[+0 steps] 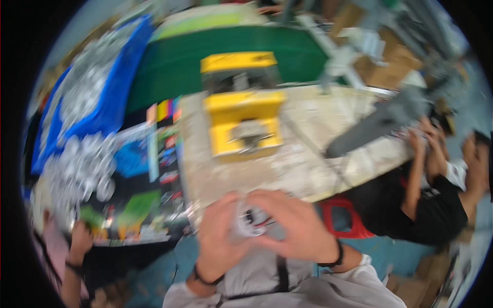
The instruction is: The person picks up a white plastic housing, inserts a circuit board with wires, and uses a handheld power tool to drive a screw into the assembly. They then place a white plastic cap onto the housing and set the completed unit down.
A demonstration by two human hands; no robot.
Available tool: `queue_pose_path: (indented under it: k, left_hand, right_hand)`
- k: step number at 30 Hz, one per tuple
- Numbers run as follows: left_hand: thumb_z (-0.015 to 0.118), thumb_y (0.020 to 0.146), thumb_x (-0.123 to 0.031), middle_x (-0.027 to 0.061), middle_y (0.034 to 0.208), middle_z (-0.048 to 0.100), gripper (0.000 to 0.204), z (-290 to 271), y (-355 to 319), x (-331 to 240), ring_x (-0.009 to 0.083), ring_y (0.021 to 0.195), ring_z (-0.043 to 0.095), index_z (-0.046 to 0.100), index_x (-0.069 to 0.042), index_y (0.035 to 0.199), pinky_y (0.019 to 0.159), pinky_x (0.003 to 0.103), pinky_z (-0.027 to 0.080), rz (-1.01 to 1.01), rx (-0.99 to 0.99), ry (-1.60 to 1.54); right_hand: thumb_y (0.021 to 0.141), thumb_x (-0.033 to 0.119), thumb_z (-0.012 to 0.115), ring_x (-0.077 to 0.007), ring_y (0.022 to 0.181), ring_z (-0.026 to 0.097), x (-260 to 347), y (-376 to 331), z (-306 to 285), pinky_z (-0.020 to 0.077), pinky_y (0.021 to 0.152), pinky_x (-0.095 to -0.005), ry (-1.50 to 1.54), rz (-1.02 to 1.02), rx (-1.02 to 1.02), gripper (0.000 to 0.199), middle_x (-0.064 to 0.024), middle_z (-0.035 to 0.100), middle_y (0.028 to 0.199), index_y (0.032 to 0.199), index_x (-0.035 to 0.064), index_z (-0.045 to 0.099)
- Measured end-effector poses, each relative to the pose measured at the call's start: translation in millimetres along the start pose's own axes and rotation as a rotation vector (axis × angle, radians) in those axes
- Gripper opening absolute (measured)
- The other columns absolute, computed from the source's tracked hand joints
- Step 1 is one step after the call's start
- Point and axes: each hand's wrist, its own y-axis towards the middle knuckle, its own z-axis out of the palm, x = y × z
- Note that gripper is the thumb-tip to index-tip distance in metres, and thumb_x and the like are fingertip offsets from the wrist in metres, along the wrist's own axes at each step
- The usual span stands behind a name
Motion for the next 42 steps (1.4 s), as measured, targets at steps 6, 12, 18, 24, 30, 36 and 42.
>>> queue_pose_path:
  k: [6, 12, 18, 24, 30, 36, 42]
  left_hand:
    - [0.07, 0.076, -0.045, 0.0163, 0.112, 0.053, 0.073, -19.2, -21.4, 22.8, 0.028, 0.089, 0.058, 0.045, 0.004, 0.123, 0.078, 0.038, 0.045, -0.249, -0.31, -0.731]
    - [0.061, 0.088, -0.014, 0.0209, 0.113, 0.056, 0.044, -46.2, -49.0, 52.7, 0.0283, 0.092, 0.059, 0.042, 0.001, 0.126, 0.083, 0.039, 0.05, -0.244, -0.374, -0.47]
    - [0.062, 0.085, -0.009, 0.0205, 0.102, 0.06, 0.023, -48.1, -38.3, 46.5, 0.033, 0.088, 0.061, 0.056, 0.003, 0.105, 0.08, 0.041, 0.05, -0.091, -0.247, 0.26]
    - [0.059, 0.087, -0.011, 0.0215, 0.1, 0.063, 0.018, -40.8, -38.9, 55.5, 0.0392, 0.094, 0.059, 0.061, 0.003, 0.099, 0.087, 0.046, 0.046, -0.098, -0.197, 0.37]
    - [0.06, 0.087, -0.011, 0.0214, 0.1, 0.063, 0.018, -39.0, -41.4, 58.1, 0.0396, 0.094, 0.058, 0.061, 0.003, 0.098, 0.089, 0.047, 0.045, -0.151, -0.198, 0.336]
    - [0.059, 0.088, -0.01, 0.0212, 0.1, 0.063, 0.017, -44.1, -40.7, 51.0, 0.0362, 0.092, 0.059, 0.06, 0.003, 0.099, 0.088, 0.045, 0.046, -0.152, -0.193, 0.249]
    - [0.055, 0.093, -0.01, 0.0166, 0.105, 0.058, 0.026, -68.3, -40.9, 44.3, 0.0261, 0.093, 0.057, 0.05, -0.001, 0.116, 0.082, 0.04, 0.048, -0.381, -0.267, -1.215]
  right_hand:
    - [0.075, 0.017, 0.072, -0.0267, 0.089, 0.064, -17.1, -40.7, -66.5, 0.0514, 0.076, -0.0343, 0.132, 0.27, -0.055, 0.054, -0.0162, 0.062, 0.11, 0.124, 0.005, 0.052]
    - [0.079, 0.018, 0.069, -0.0114, 0.064, 0.061, -88.3, -118.2, -180.1, 0.0496, 0.06, -0.0259, -0.065, 0.778, -0.467, 0.05, -0.0119, 0.068, 0.087, 0.123, 0.002, 0.052]
    - [0.078, 0.027, 0.071, -0.0136, 0.059, 0.061, -209.3, -170.0, -259.0, 0.0493, 0.058, -0.0262, -0.23, 0.999, -0.791, 0.056, -0.0133, 0.068, 0.085, 0.123, -0.0001, 0.051]
    - [0.068, 0.034, 0.074, -0.035, 0.097, 0.063, -304.4, -178.1, -280.8, 0.0469, 0.088, -0.0368, -0.63, 1.22, -0.838, 0.07, -0.0226, 0.065, 0.101, 0.124, -0.0023, 0.05]
    - [0.07, 0.02, 0.071, -0.0373, 0.118, 0.049, -318.7, -173.2, -264.2, 0.0391, 0.1, -0.037, -0.702, 1.031, -1.076, 0.065, -0.0273, 0.051, 0.123, 0.124, -0.0057, 0.046]
    - [0.074, 0.003, 0.063, -0.0408, 0.125, 0.039, -283.7, -179.7, -213.3, 0.0354, 0.103, -0.0419, -0.94, 0.78, -1.111, 0.055, -0.028, 0.035, 0.135, 0.125, -0.0049, 0.042]
    - [0.077, -0.006, 0.057, -0.0249, 0.08, 0.064, -182.8, -117.1, -147.5, 0.0507, 0.072, -0.0324, -0.496, 0.463, -0.94, 0.024, -0.0145, 0.063, 0.091, 0.101, -0.0005, 0.059]
